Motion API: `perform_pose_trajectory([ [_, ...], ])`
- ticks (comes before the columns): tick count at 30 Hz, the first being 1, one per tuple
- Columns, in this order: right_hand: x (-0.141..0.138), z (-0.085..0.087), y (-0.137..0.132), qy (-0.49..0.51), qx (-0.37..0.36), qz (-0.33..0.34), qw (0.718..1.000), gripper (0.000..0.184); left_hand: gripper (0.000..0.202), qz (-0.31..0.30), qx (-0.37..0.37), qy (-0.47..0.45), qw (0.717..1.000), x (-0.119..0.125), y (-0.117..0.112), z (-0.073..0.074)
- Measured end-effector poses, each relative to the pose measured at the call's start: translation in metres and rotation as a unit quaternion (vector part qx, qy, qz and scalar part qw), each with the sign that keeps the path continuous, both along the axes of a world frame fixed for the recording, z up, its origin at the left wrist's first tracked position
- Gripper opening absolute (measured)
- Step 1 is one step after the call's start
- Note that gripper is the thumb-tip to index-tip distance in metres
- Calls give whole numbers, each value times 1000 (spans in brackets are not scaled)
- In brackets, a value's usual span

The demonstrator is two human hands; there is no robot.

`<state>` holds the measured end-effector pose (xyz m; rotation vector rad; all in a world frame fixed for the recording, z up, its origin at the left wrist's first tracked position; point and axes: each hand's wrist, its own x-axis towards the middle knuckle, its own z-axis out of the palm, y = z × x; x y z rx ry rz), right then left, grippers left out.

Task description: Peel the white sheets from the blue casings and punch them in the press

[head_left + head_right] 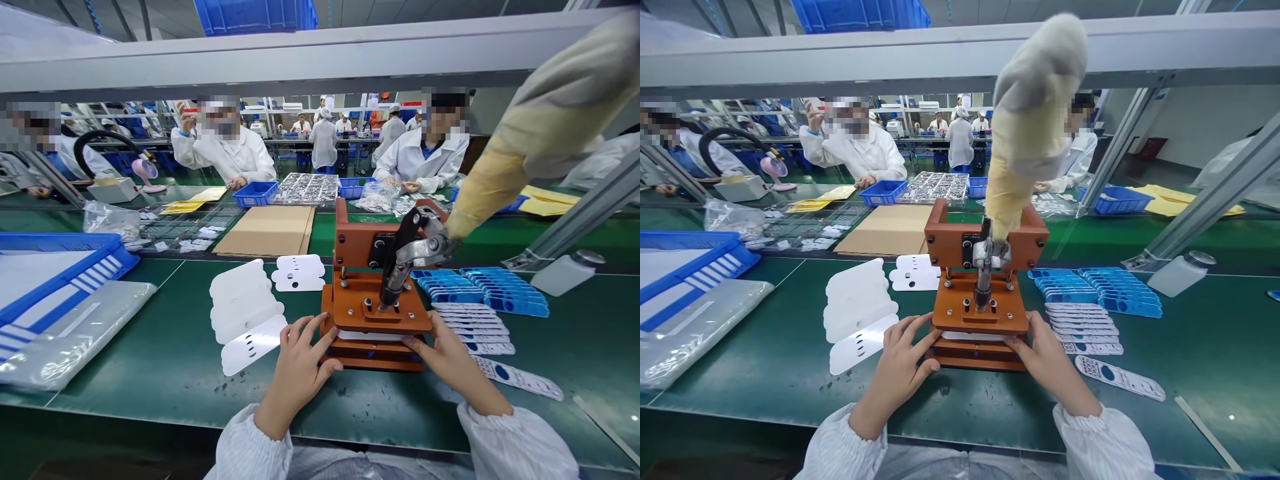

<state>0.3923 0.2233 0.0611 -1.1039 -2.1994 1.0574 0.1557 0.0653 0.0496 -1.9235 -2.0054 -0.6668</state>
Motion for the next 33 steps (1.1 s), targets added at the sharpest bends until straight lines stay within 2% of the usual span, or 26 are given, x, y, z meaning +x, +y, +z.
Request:
perform_pose_trajectory([
  [6, -6, -1, -8, -27, 88, -12, 996, 37, 48, 0, 19, 34, 999, 0, 1, 4],
  [15, -15, -10, -33, -50, 245, -42, 967, 8, 43, -38, 32, 70, 996, -5, 7, 13],
  [21, -18, -15, -41, -50, 271, -47, 960, 14, 38, -78, 2, 50, 996, -7, 15, 20],
  [27, -20, -15, -39, -50, 273, -48, 959, 8, 31, -96, -46, 28, 994, -4, 21, 25],
  [31, -25, -12, -43, -39, 294, -49, 954, 12, 38, -94, -72, 27, 993, 4, 20, 25],
  [33, -27, -9, -46, -14, 279, -53, 959, 13, 41, -95, -82, 0, 992, 7, 18, 25],
])
